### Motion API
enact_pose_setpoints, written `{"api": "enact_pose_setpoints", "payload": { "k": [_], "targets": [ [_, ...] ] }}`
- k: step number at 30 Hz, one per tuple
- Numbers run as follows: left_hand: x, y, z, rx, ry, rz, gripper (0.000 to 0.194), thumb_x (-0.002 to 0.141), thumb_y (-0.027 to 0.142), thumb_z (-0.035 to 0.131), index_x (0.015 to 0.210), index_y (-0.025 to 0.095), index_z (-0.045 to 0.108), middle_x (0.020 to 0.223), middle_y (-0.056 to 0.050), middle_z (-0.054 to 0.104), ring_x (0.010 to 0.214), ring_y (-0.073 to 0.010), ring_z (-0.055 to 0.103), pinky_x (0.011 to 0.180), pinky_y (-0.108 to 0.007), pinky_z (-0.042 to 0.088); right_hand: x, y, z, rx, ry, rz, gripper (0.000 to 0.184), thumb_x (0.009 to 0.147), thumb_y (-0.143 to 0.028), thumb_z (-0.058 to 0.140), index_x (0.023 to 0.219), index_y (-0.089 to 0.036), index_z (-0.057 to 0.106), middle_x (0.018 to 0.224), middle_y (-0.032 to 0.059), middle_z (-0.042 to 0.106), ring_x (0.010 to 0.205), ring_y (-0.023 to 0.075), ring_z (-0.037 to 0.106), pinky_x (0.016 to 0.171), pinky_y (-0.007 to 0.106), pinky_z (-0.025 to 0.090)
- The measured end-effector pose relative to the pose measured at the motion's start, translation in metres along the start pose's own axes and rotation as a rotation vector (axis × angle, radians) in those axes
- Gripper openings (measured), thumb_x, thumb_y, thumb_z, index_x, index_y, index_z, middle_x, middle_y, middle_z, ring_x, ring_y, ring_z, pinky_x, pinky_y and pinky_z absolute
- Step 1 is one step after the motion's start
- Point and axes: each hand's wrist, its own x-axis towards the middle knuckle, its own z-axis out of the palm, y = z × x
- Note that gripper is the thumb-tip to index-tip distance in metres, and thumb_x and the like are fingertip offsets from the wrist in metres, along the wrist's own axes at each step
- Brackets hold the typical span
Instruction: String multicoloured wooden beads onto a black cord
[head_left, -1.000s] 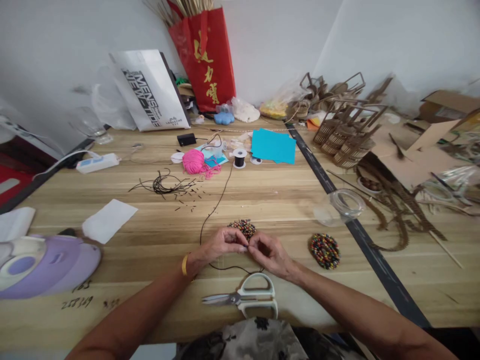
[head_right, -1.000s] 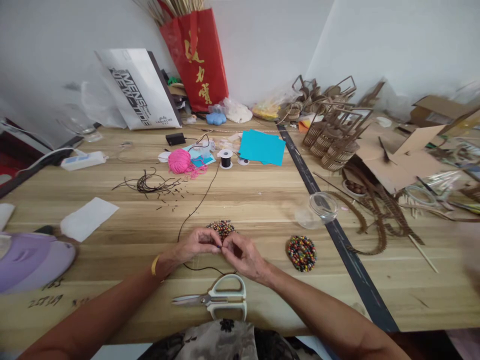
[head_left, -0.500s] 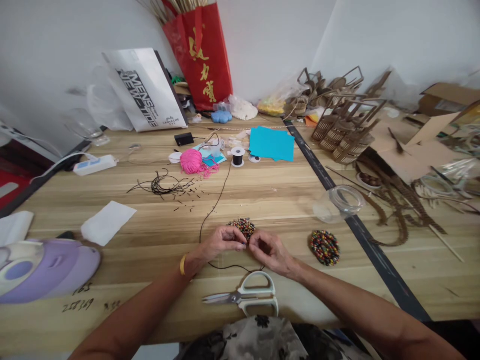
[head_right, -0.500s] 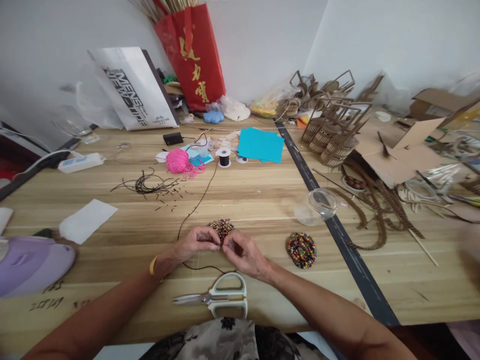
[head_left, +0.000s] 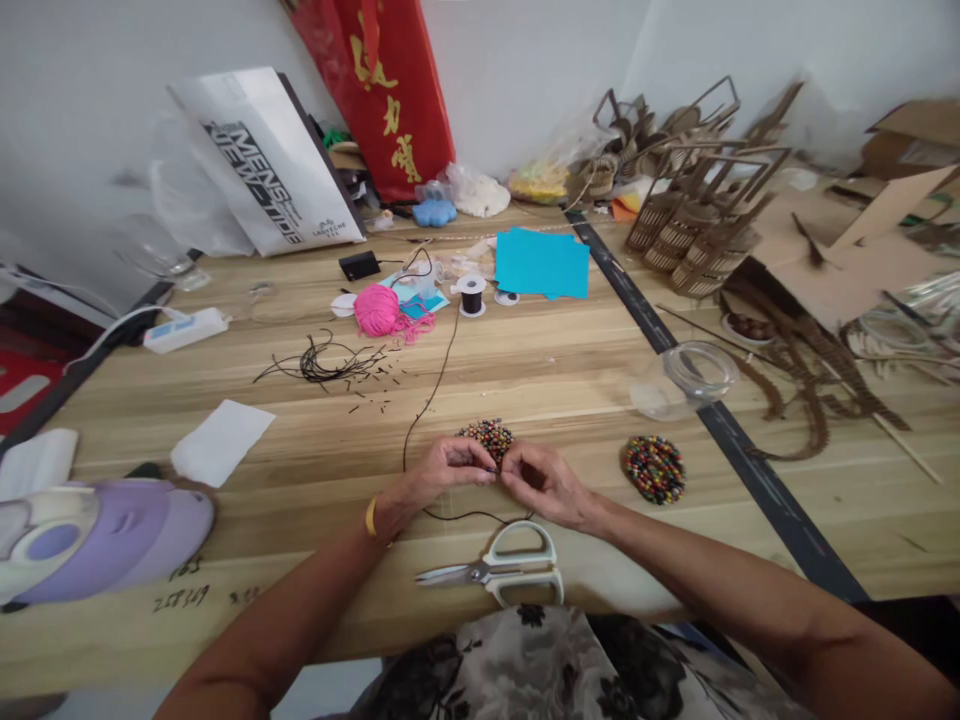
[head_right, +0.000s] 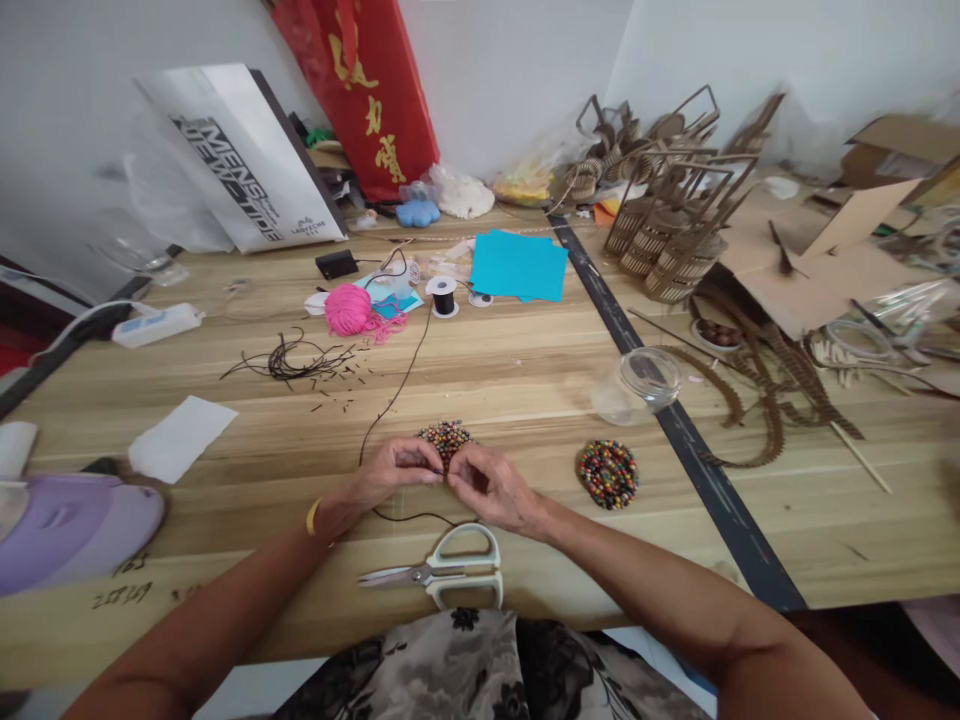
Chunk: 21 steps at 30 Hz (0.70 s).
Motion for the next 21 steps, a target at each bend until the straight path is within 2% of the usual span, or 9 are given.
{"api": "enact_pose_setpoints", "payload": {
  "k": [21],
  "targets": [
    [0.0007, -0.0016, 0.001, 0.021, 0.005, 0.006, 0.026, 0.06, 0.026, 0.083, 0.075, 0.01, 0.069, 0.07, -0.002, 0.069, 0.064, -0.0097, 0.06, 0.066, -0.021, 0.046, 0.0001, 0.0036, 0.0004, -0.046, 0.004, -0.035, 0.015, 0.088, -0.026, 0.052, 0.079, -0.015, 0.055, 0.066, -0.0009, 0.051, 0.055, 0.0084, 0.043, 0.049, 0.019, 0.034]
  ]
}}
